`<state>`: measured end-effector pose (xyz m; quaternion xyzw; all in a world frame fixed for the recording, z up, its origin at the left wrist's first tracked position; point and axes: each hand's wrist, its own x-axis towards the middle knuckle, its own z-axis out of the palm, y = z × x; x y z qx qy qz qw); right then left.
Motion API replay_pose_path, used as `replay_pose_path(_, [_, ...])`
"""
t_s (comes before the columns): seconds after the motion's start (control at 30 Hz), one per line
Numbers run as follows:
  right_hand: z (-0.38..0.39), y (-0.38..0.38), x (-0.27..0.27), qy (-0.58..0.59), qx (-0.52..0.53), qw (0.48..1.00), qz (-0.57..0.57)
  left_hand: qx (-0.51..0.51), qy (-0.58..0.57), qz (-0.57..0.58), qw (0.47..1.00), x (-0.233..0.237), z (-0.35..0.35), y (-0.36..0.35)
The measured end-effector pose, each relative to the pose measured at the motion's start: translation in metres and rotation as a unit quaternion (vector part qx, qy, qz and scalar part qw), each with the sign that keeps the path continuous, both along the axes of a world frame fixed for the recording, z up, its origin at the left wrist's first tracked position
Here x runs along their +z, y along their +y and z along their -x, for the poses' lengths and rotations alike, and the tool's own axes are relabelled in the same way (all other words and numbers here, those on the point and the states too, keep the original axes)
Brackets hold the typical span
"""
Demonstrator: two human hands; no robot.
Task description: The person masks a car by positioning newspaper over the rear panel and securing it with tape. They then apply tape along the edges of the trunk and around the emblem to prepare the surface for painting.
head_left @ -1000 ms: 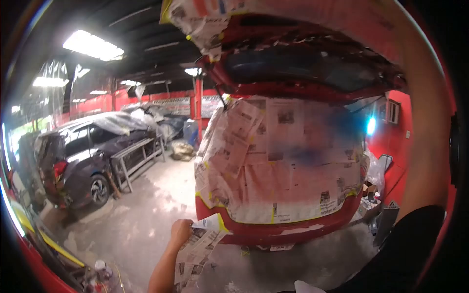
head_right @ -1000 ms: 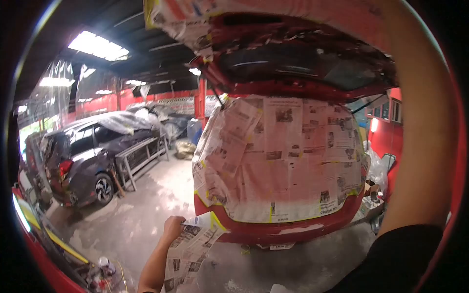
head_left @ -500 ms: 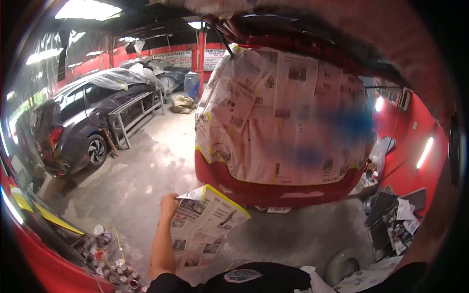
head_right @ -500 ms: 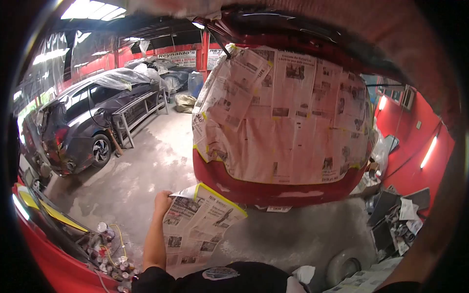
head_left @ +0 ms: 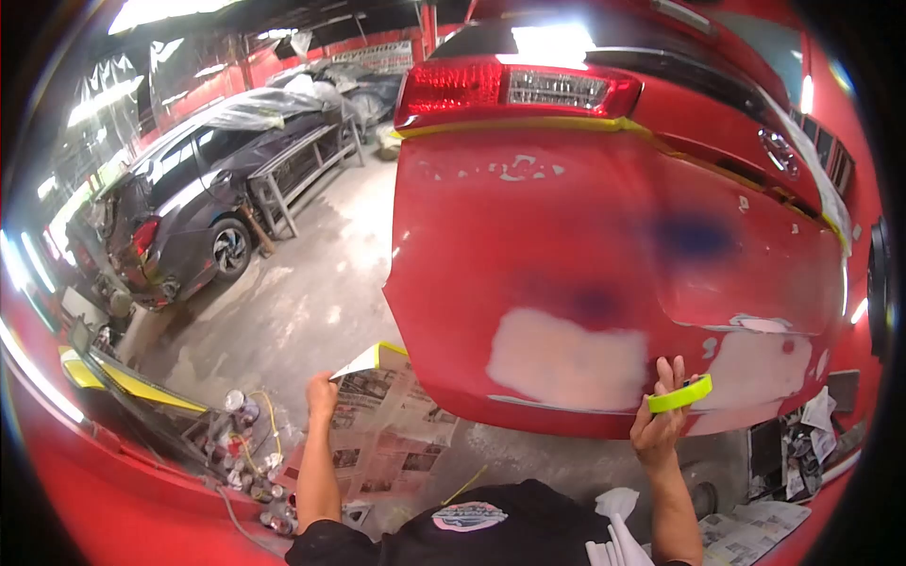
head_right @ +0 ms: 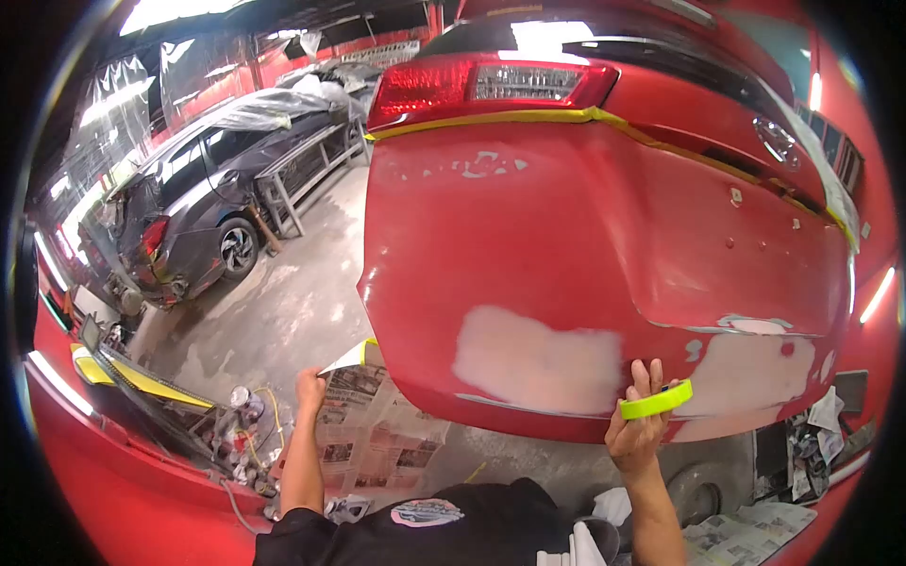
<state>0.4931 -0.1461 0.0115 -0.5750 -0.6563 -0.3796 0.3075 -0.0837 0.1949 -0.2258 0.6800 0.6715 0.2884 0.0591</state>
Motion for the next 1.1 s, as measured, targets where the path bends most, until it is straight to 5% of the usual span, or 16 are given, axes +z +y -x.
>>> replay_pose_path(0.17, [-0.004,-0.003,-0.035,0.072,0.032,0.997,0.028,0.015,0.030,-0.040,0.999,0.027,0.022,0.010])
replay_pose_path(0.53, [-0.049,0.009,-0.076,0.011,0.062,0.996,0.061,0.074,0.067,-0.111,0.989,0.126,-0.028,0.056])
replay_pose_path(0.87, [-0.052,0.003,-0.071,0.114,0.051,0.990,0.062,-0.002,0.045,-0.237,0.970,0.252,-0.053,0.124])
replay_pose_path(0.9, [-0.056,0.006,-0.060,0.124,0.046,0.989,0.060,0.010,0.056,-0.229,0.972,0.266,-0.052,0.129])
replay_pose_path(0.97, [-0.042,0.026,0.047,0.000,-0.011,0.993,0.114,-0.030,0.053,-0.267,0.962,0.293,-0.042,0.147])
replay_pose_path(1.1, [-0.008,0.103,0.184,-0.080,0.052,0.990,0.100,-0.069,-0.006,-0.298,0.952,0.343,-0.045,0.136])
